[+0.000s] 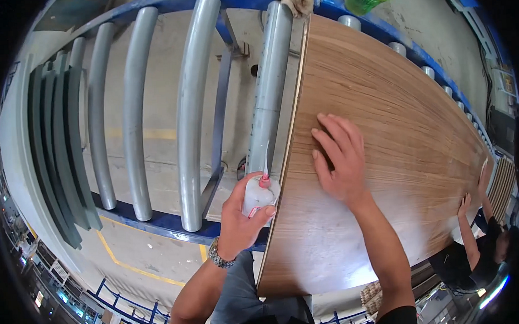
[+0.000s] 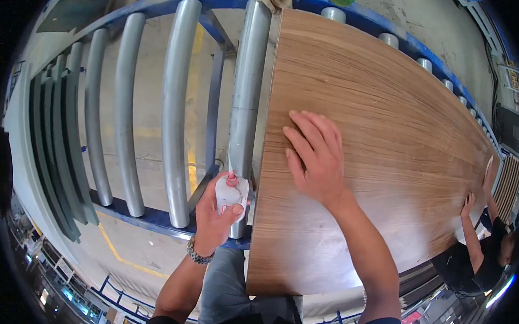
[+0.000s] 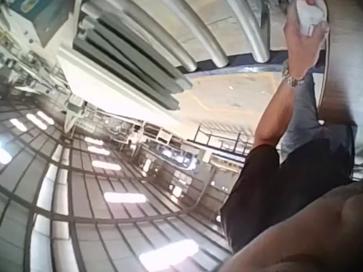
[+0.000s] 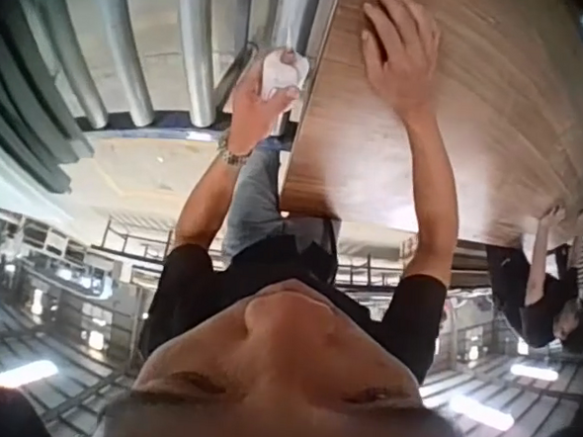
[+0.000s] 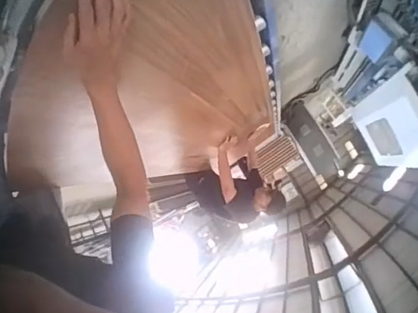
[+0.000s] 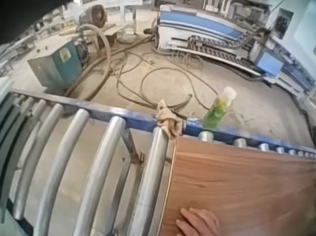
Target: Applying industrial glue and trim strips to the edges of wooden furniture panels on an assembly line.
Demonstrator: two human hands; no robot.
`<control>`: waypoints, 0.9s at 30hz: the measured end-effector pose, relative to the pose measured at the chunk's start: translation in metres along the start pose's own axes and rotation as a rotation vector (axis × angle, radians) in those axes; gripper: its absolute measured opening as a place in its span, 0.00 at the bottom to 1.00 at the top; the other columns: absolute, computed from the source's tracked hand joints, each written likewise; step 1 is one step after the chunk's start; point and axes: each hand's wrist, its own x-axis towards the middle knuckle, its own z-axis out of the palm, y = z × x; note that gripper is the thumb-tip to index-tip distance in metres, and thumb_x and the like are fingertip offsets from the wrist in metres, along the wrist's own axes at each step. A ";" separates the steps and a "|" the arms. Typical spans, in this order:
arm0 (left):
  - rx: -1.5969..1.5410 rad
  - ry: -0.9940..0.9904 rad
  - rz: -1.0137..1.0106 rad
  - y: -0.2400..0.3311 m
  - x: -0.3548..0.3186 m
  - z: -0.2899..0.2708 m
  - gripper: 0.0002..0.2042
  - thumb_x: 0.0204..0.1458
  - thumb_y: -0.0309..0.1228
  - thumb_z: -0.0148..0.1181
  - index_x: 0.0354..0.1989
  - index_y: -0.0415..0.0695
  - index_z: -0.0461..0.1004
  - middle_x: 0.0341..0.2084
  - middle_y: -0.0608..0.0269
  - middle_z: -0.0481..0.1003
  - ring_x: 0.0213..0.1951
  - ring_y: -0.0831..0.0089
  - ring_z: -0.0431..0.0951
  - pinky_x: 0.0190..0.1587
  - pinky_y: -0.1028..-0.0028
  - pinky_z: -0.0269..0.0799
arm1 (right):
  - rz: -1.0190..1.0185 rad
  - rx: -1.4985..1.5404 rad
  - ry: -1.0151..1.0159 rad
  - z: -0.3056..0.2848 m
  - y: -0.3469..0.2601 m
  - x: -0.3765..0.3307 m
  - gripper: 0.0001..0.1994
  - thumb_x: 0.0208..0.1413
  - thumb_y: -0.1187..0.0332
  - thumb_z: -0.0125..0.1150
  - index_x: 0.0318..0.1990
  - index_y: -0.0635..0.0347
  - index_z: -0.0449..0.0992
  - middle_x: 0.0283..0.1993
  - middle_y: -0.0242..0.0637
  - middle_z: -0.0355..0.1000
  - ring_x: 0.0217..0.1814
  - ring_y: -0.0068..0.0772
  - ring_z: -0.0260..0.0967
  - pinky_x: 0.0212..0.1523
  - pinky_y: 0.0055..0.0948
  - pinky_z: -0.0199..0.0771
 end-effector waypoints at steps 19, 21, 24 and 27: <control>0.334 -0.006 0.055 0.025 0.041 0.014 0.30 0.53 0.29 0.81 0.65 0.36 0.76 0.48 0.61 0.84 0.47 0.76 0.82 0.52 0.72 0.80 | 0.116 0.287 0.293 0.019 0.044 0.084 0.17 0.62 0.84 0.56 0.56 0.66 0.82 0.65 0.47 0.80 0.75 0.51 0.73 0.75 0.45 0.70; 0.359 0.010 0.077 0.026 0.045 0.017 0.30 0.53 0.30 0.81 0.64 0.36 0.77 0.48 0.60 0.84 0.48 0.76 0.82 0.52 0.72 0.80 | 0.126 0.268 0.260 0.018 0.043 0.083 0.17 0.62 0.84 0.56 0.56 0.67 0.82 0.65 0.47 0.81 0.76 0.50 0.72 0.75 0.44 0.70; 0.355 0.027 0.065 0.032 0.050 0.022 0.30 0.53 0.31 0.82 0.64 0.37 0.77 0.49 0.60 0.85 0.48 0.77 0.83 0.52 0.72 0.80 | 0.126 0.241 0.251 0.018 0.041 0.084 0.16 0.62 0.84 0.56 0.55 0.68 0.82 0.64 0.47 0.81 0.76 0.51 0.73 0.75 0.44 0.70; 0.350 0.036 0.004 0.044 0.055 0.025 0.30 0.53 0.31 0.82 0.63 0.36 0.78 0.48 0.60 0.85 0.48 0.77 0.83 0.52 0.72 0.80 | 0.122 0.221 0.246 0.018 0.040 0.086 0.16 0.62 0.84 0.57 0.55 0.68 0.83 0.63 0.47 0.81 0.75 0.52 0.73 0.75 0.45 0.70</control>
